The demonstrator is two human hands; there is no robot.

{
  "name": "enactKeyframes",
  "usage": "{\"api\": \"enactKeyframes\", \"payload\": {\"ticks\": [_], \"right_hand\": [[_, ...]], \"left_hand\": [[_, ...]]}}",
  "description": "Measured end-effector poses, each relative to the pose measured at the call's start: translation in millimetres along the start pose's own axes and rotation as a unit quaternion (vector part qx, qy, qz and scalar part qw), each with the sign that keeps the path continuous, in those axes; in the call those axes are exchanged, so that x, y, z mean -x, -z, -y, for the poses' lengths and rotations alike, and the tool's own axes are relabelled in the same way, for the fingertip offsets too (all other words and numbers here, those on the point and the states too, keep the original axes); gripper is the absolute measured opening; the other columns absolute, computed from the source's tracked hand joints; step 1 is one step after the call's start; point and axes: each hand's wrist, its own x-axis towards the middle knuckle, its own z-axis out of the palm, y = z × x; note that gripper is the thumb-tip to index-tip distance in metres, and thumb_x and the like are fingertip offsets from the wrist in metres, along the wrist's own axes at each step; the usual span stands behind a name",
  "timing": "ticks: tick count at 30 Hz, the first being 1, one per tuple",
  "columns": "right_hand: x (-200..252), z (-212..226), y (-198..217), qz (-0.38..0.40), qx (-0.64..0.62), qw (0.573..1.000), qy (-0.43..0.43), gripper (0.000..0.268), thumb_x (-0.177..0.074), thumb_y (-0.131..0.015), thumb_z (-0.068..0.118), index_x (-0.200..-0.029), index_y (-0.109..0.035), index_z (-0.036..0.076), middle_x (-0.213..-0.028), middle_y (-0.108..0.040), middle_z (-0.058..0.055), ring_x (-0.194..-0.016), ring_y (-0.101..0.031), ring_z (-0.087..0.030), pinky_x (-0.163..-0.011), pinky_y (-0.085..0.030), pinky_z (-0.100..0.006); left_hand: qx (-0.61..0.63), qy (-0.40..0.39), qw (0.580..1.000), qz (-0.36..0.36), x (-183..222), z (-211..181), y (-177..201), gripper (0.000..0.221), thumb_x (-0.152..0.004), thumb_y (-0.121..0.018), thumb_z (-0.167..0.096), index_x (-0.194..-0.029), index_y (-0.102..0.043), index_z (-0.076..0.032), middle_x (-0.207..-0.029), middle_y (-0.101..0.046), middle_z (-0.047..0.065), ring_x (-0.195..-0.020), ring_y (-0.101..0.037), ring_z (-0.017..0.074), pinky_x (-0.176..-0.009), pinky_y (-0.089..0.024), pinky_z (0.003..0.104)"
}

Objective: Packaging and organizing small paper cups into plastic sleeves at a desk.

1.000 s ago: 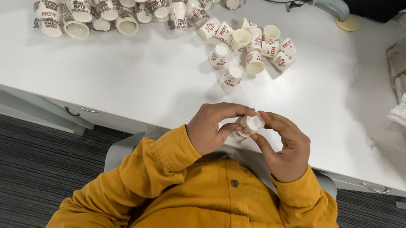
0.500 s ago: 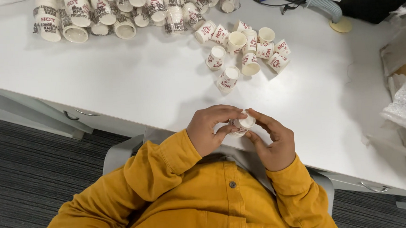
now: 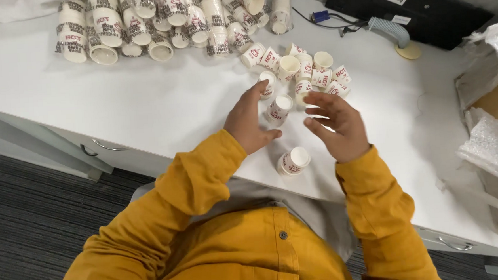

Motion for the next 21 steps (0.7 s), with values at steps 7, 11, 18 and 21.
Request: {"api": "enactKeyframes", "payload": {"ticks": [7,11,18,21], "right_hand": [[-36.1,-14.5,-38.5,0.052,0.115,0.992,0.030,0.055,-0.082,-0.081,0.001,-0.133,-0.060,0.003,-0.121,-0.072,-0.010,-0.114,-0.070,-0.021,-0.103,-0.056,-0.036],[-31.3,-15.0,-40.7,0.049,0.095,0.993,0.045,0.047,-0.082,-0.080,-0.001,-0.126,-0.065,0.002,-0.119,-0.073,-0.009,-0.113,-0.072,-0.021,-0.104,-0.057,-0.036],[-29.7,-28.9,-37.3,0.051,0.024,0.998,0.036,0.043,-0.088,-0.075,-0.003,-0.129,-0.061,0.001,-0.123,-0.070,-0.007,-0.116,-0.068,-0.017,-0.107,-0.055,-0.035],[-30.0,-37.1,-35.8,0.053,-0.020,0.998,-0.004,0.043,-0.090,-0.073,-0.001,-0.131,-0.059,0.001,-0.124,-0.069,-0.006,-0.117,-0.067,-0.016,-0.105,-0.055,-0.035]], "left_hand": [[-0.076,0.105,0.989,0.079,-7.5,12.2,-18.9,0.062,-0.076,-0.086,-0.014,-0.128,-0.053,-0.006,-0.117,-0.070,0.017,-0.110,-0.067,0.0364,-0.094,-0.055,0.044],[-0.077,0.080,0.992,0.055,-4.2,9.2,-16.6,0.056,-0.075,-0.084,-0.010,-0.121,-0.053,-0.005,-0.111,-0.070,0.017,-0.107,-0.066,0.0389,-0.090,-0.054,0.048],[-0.089,0.051,0.993,0.053,-3.8,11.1,-16.6,0.059,-0.076,-0.084,-0.009,-0.125,-0.050,-0.006,-0.114,-0.069,0.017,-0.106,-0.064,0.0400,-0.090,-0.053,0.049],[-0.096,0.091,0.987,0.094,-8.2,4.7,-11.7,0.066,-0.072,-0.088,-0.012,-0.127,-0.050,-0.007,-0.109,-0.065,0.021,-0.106,-0.062,0.0408,-0.089,-0.053,0.049]]}}
